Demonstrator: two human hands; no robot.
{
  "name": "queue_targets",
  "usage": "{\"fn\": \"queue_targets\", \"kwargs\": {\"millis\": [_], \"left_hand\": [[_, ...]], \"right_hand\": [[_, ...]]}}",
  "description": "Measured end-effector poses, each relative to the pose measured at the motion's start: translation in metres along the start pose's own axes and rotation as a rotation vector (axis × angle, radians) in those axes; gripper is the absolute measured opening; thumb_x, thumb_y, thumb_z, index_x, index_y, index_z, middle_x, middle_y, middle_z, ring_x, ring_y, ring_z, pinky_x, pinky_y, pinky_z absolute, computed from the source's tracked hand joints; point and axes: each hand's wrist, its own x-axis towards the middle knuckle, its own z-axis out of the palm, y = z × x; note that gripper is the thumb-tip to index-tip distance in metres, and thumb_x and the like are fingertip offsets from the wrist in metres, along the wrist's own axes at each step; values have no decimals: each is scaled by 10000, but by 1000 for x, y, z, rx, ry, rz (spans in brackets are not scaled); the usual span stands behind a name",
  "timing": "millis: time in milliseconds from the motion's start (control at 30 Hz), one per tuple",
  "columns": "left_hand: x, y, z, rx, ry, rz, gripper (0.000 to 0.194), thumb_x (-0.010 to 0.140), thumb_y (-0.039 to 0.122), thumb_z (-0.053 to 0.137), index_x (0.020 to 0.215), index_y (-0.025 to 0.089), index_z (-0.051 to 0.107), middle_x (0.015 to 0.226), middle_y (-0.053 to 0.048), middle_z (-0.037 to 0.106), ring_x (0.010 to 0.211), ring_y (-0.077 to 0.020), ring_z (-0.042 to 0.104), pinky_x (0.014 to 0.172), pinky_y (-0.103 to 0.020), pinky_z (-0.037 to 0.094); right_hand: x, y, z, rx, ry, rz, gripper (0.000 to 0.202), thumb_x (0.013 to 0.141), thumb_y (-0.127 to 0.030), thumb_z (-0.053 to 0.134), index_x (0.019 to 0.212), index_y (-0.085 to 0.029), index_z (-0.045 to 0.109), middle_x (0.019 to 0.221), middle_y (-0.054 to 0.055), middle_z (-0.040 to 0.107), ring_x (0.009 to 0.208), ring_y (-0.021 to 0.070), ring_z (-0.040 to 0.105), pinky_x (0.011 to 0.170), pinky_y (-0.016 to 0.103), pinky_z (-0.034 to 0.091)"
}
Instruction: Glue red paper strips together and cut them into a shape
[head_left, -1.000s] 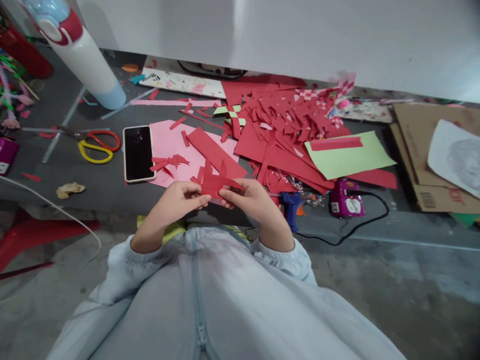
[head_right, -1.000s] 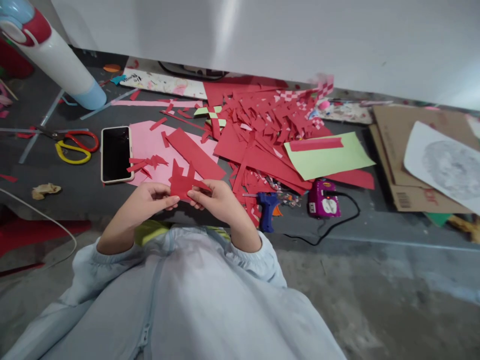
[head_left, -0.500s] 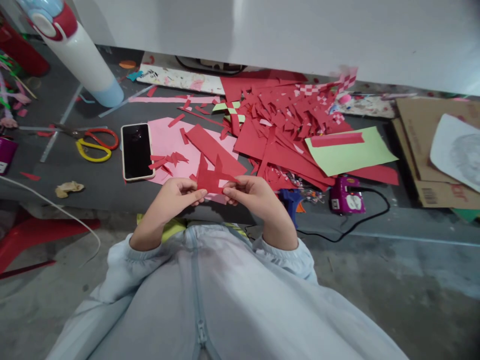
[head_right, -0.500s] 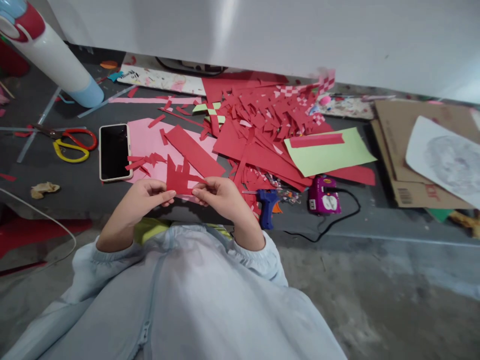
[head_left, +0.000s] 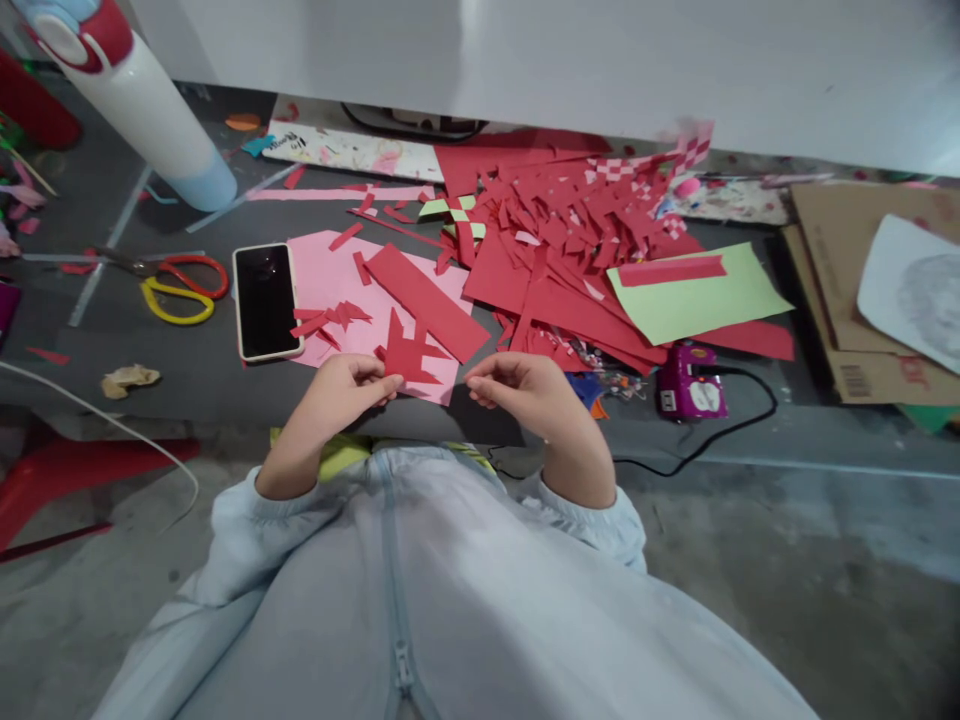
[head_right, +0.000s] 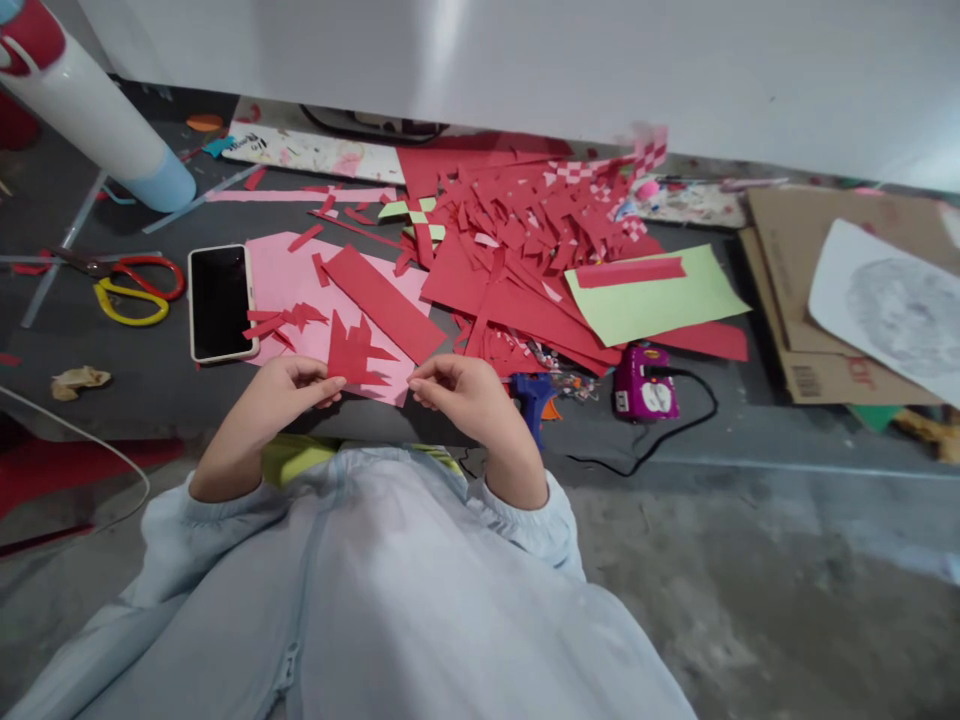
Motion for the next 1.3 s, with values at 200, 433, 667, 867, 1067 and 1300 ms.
{"fn": "queue_targets", "kwargs": {"millis": [200, 433, 667, 867, 1067, 1300], "left_hand": [[9, 3, 11, 161, -15, -8, 345, 790, 466, 616, 608, 175, 583, 602, -5, 616, 573, -122, 510, 566, -252, 351], [17, 29, 19, 532, 20, -12, 355, 802, 490, 589, 596, 200, 585, 546, 20, 534, 550, -134, 455, 557, -271, 282], [3, 57, 29, 1019, 267, -60, 387, 930, 482, 462, 863, 213, 733, 838, -89, 735, 789, -250, 636, 629, -320, 334], [14, 72, 52, 1070, 256, -28, 376, 960, 457, 451, 972, 211, 736, 902, -80, 750, 831, -244, 663, 633, -323, 366], [38, 76, 81, 1038, 98, 75, 307, 953, 414, 480, 941, 231, 726, 918, -49, 759, 801, -217, 671, 634, -307, 402], [44, 81, 101, 1026, 10, 170, 332, 975, 376, 439, 888, 227, 723, 819, -41, 719, 744, -189, 635, 595, -282, 365]], "right_hand": [[-11, 4, -4, -132, 0, 0, 214, 815, -361, 640, 895, -170, 696, 690, 40, 709, 635, 170, 655, 614, 300, 502], [-33, 4, -28, -319, 121, -23, 149, 858, -280, 595, 926, -193, 695, 734, 37, 733, 667, 178, 669, 637, 298, 479], [-55, 10, -69, -566, 227, 54, 168, 901, -267, 559, 891, -209, 717, 796, 50, 778, 701, 202, 694, 645, 294, 432], [-56, 19, -105, -717, 371, 148, 268, 947, -323, 508, 975, -198, 744, 745, 65, 760, 652, 225, 678, 595, 304, 387], [-36, 28, -123, -915, 458, 179, 328, 930, -231, 462, 1054, -201, 764, 904, 112, 794, 780, 277, 706, 617, 335, 396], [-19, 32, -134, -949, 378, 186, 359, 896, -179, 460, 1043, -201, 787, 948, 118, 799, 843, 293, 719, 655, 353, 455]]}}
